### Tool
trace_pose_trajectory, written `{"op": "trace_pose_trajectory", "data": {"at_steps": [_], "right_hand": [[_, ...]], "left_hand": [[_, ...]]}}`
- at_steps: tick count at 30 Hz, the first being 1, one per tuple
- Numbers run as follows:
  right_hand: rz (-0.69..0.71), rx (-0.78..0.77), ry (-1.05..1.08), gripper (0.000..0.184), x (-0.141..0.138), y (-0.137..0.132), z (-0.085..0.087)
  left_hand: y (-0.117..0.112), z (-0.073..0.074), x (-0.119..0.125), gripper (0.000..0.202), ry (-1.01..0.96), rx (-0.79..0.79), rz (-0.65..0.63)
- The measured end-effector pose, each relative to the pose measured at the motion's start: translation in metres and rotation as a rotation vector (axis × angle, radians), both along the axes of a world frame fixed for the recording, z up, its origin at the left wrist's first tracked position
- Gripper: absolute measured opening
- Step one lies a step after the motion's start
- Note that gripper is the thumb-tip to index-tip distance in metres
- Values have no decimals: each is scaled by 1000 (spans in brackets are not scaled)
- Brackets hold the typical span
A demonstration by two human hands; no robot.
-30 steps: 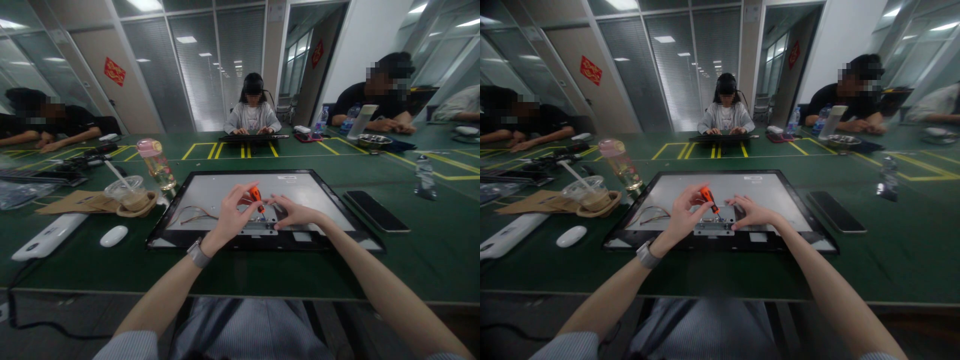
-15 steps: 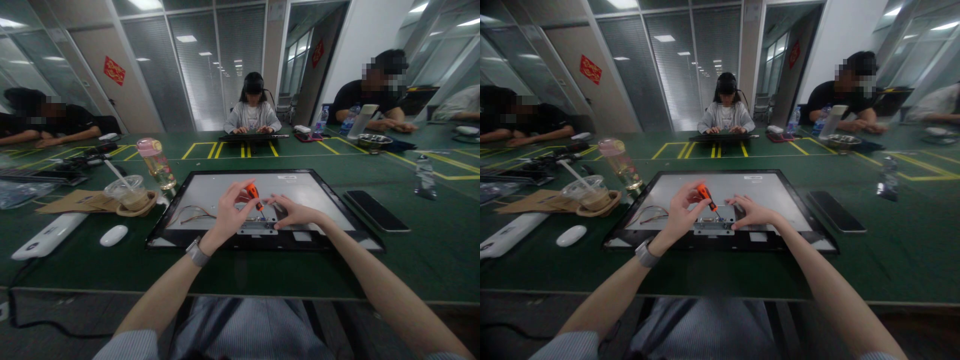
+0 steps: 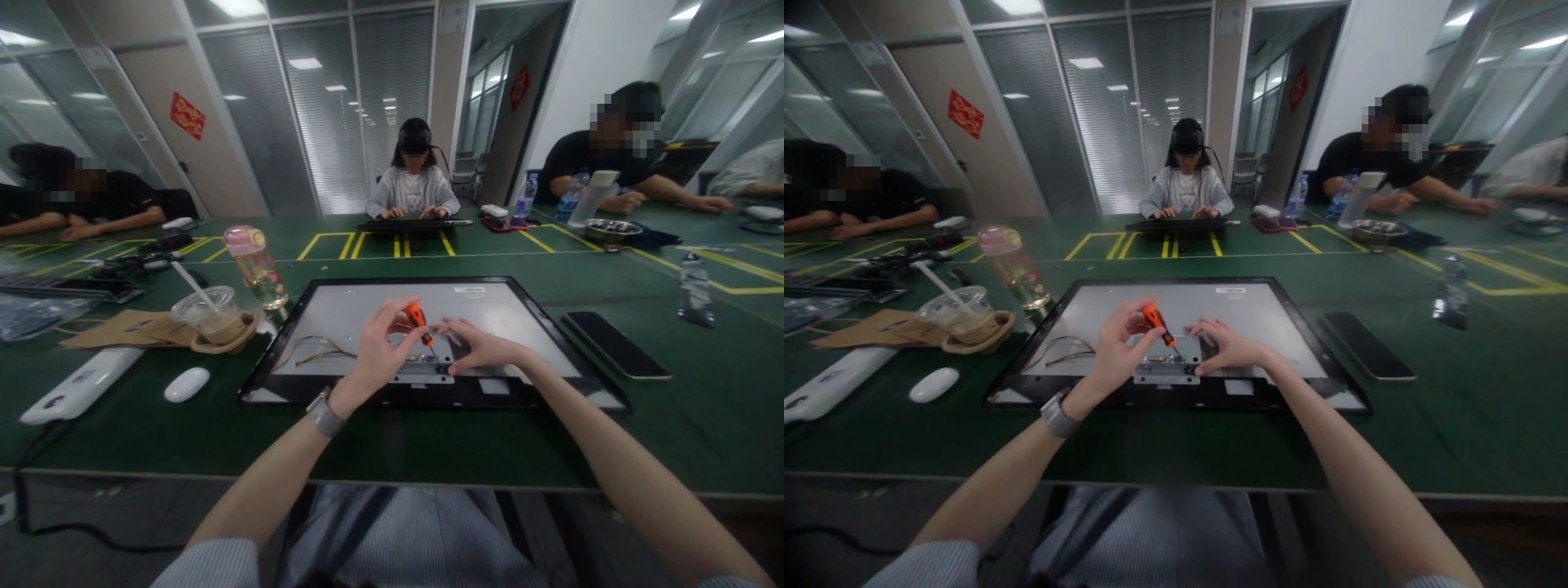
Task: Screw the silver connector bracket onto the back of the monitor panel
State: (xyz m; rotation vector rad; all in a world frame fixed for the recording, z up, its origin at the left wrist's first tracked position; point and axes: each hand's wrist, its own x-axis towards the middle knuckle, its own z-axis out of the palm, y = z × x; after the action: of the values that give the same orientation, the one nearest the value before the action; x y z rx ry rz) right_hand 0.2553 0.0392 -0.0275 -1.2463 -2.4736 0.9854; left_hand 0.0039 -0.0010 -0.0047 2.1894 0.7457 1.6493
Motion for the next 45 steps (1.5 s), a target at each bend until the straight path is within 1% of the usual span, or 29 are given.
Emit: {"op": "trace_pose_trajectory", "data": {"at_steps": [11,21,24,27,30,33,36,45], "right_hand": [[-19,-22,-8,83,-3,-3,5],[4,-2,3,81,-2,0,1],[16,2,12,80,-1,1,0],[30,24,15,79,0,2,-1],[37,34,11,80,0,3,-2],[35,31,8,81,0,3,-2],[27,24,6,81,-1,2,-1],[11,9,-5,84,-3,0,1]], "left_hand": [[-1,2,1,38,13,19,46],[-1,4,-1,38,2,31,62],[0,7,-4,39,-35,66,120],[2,12,-9,40,-54,137,203],[4,16,-14,37,9,255,253],[5,16,-16,35,59,304,290],[5,14,-15,33,66,298,303],[7,10,-14,33,71,251,272]]}}
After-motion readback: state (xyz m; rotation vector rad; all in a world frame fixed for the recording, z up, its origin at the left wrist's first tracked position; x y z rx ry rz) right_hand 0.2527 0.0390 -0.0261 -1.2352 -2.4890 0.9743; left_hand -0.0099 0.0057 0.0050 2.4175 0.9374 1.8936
